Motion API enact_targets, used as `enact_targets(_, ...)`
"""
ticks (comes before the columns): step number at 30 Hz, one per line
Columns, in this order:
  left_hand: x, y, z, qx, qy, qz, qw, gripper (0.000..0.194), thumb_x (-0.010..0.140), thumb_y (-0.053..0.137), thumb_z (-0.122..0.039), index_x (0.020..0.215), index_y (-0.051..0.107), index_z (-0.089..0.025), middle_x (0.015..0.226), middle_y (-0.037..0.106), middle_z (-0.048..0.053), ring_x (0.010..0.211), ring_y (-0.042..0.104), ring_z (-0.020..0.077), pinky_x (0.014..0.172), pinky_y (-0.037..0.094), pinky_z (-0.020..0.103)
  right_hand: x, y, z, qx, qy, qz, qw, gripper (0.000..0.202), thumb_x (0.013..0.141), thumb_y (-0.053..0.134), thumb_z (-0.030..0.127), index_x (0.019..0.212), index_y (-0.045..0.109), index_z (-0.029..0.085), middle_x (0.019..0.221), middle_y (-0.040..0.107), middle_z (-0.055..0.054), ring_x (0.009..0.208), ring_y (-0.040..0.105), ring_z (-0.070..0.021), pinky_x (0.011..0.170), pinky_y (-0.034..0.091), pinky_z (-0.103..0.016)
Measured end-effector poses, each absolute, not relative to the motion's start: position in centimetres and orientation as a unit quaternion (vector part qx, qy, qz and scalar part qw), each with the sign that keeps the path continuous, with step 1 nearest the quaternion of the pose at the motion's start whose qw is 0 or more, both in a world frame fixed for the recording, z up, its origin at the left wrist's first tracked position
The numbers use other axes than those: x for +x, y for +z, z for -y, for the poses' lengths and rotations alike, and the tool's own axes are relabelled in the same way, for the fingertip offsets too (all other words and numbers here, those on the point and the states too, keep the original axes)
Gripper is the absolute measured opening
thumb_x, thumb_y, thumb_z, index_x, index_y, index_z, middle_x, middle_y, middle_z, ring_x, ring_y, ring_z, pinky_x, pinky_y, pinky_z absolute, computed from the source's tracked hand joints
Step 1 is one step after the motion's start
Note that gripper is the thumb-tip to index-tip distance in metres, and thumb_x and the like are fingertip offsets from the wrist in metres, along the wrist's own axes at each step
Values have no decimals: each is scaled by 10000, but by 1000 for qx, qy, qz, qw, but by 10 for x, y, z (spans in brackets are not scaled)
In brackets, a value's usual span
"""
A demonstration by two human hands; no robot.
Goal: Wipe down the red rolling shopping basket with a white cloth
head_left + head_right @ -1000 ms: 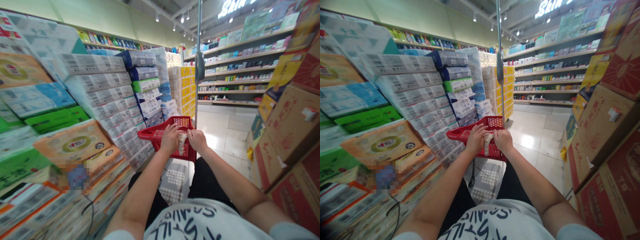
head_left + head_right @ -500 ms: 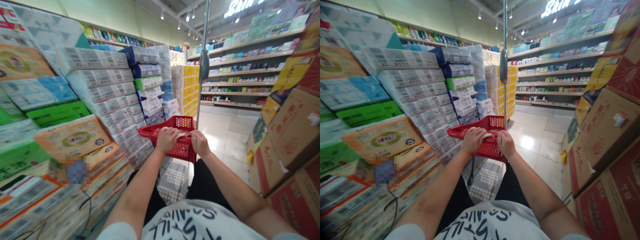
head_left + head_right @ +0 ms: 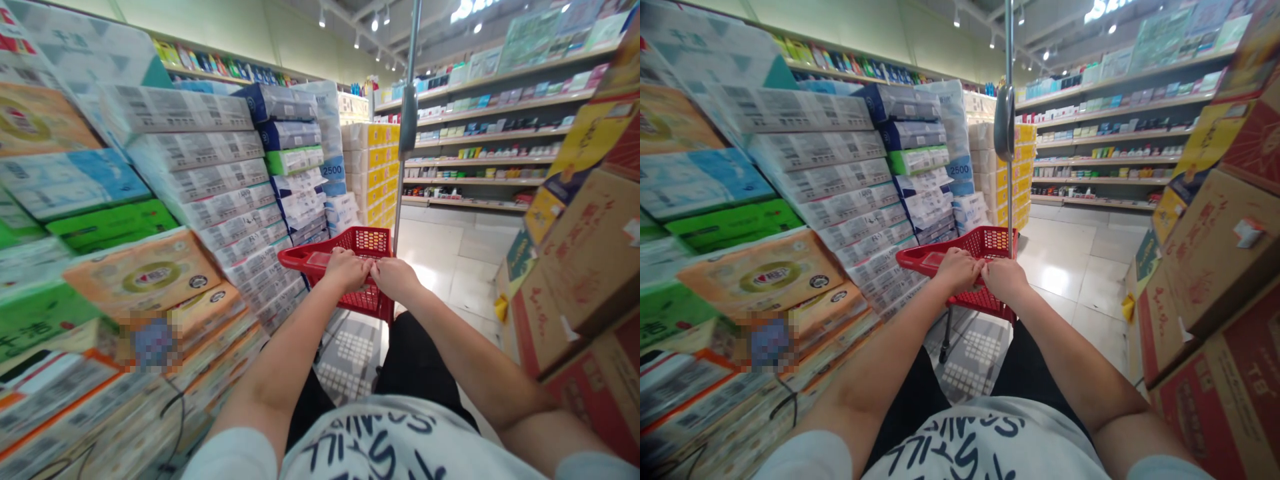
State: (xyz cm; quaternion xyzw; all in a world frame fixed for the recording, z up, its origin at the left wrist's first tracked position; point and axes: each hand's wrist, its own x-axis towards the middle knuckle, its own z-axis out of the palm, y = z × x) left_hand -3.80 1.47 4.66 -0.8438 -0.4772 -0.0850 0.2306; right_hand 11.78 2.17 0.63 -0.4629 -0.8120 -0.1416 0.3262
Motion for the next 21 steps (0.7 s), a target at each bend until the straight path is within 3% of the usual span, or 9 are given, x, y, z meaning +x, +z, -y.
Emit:
enact_targets(3,-38,36,-15,-848,-115,461,236,321,961,419,-318,867,694,-183,813,713,71,826,599,214,816,360,409,115,0,-18,-446,-173,801,361,367,947,410,263,648,610,185,699,654,-64,655,542,-176,696,354,-319)
enact_targets(8,-36,14,3,-790,-265,483,267,350,973,362,-321,888,672,-183,986,686,89,1019,564,232,924,351,412,117,-18,-16,-403,-209,759,467,345,938,414,216,619,544,196,646,572,-46,683,488,-177,734,357,-313)
enact_targets(14,-31,31,-2,-823,-188,487,222,445,999,291,-302,782,665,-197,786,696,59,812,600,200,835,362,400,119,-17,-19,-380,-210,759,486,326,924,437,194,604,499,210,637,548,-35,661,448,-174,704,345,-311)
enact_targets(21,-28,18,7,-790,-256,490,266,386,983,335,-370,860,654,-189,907,693,77,925,583,229,861,352,412,120,-18,-16,-377,-211,759,488,321,924,445,195,606,489,211,628,535,-27,658,446,-171,706,349,-311)
